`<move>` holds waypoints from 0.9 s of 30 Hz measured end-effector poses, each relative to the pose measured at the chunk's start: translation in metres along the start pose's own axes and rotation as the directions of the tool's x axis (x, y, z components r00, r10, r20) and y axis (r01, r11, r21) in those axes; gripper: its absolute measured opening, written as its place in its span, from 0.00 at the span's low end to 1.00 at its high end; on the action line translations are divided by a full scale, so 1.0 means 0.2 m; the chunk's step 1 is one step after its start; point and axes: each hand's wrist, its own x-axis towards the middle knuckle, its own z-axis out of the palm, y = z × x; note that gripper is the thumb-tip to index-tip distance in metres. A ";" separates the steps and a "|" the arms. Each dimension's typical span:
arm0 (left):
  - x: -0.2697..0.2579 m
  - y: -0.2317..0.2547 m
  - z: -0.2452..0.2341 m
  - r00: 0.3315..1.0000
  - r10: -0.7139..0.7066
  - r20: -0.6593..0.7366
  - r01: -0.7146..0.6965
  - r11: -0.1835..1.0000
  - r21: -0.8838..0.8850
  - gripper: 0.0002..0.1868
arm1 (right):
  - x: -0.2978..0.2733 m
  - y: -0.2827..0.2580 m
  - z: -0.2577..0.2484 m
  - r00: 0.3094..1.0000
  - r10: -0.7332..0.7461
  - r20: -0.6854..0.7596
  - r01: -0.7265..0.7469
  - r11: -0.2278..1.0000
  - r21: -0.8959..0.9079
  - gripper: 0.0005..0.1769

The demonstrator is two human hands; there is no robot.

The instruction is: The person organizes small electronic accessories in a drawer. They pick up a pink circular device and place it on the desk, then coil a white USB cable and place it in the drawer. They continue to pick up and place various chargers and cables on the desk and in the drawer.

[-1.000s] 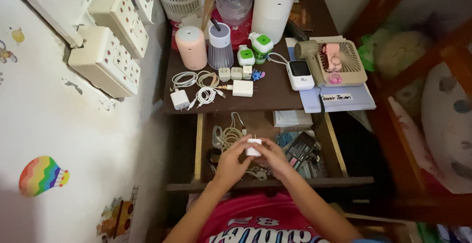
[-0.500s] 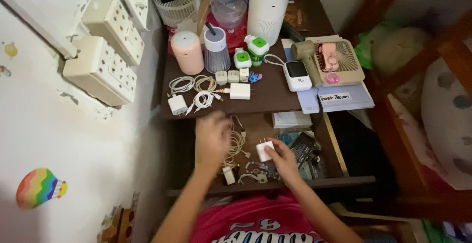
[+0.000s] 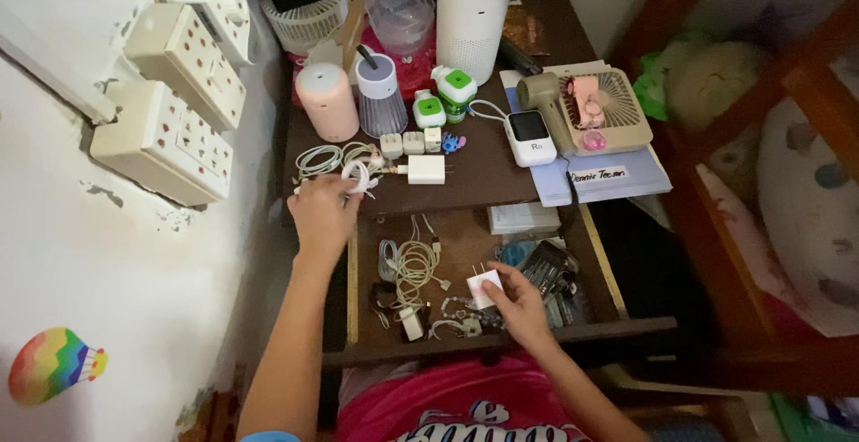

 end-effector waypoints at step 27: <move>0.03 -0.06 -0.05 0.996 -0.058 0.069 0.068 0.984 -0.167 0.10 | 0.10 -0.11 -0.12 0.873 0.462 -0.153 -0.382 0.845 0.375 0.26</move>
